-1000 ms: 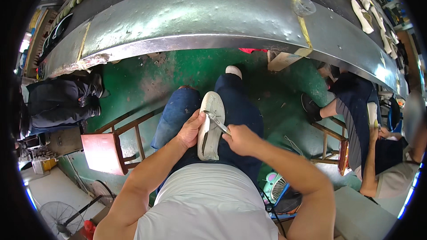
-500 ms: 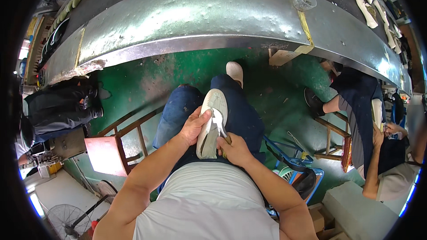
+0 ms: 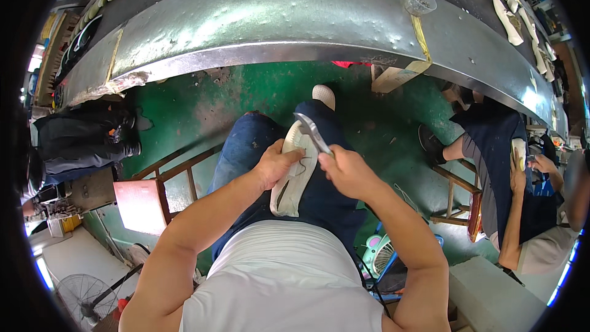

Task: Trim and finish shoes on an assembly line using a pincer tool.

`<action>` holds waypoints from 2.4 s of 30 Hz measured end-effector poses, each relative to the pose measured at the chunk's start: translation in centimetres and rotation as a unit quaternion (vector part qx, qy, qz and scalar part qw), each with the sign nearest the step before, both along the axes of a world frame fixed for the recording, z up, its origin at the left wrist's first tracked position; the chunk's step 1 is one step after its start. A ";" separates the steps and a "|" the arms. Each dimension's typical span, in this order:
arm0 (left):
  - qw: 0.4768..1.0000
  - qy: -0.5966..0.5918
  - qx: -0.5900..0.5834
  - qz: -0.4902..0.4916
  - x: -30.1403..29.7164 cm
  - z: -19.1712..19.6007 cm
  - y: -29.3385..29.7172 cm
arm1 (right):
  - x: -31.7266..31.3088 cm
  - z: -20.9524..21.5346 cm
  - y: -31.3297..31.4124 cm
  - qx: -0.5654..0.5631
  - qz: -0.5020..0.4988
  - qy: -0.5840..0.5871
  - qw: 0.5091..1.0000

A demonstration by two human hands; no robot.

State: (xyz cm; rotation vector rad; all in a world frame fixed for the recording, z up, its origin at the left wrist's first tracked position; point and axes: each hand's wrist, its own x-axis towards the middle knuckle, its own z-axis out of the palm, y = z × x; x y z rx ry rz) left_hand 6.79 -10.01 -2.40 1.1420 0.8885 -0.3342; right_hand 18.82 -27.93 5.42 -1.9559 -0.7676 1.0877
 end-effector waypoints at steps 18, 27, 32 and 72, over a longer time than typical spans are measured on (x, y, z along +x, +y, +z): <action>0.981 -0.006 -0.176 -0.085 0.5 0.9 2.2 | -2.0 0.7 -4.5 -0.128 0.214 -0.001 0.968; 0.984 -0.004 -0.165 -0.061 -0.2 0.4 2.0 | -4.3 1.8 -0.4 -0.169 0.288 -0.197 0.922; 0.981 -0.040 -0.189 -0.014 -1.3 -1.2 2.7 | -7.5 -3.7 -3.4 -0.021 0.130 -0.189 0.973; 0.960 -0.135 0.061 -0.238 -7.9 -0.7 -2.3 | -4.8 0.3 -3.7 -0.119 0.150 -0.099 0.976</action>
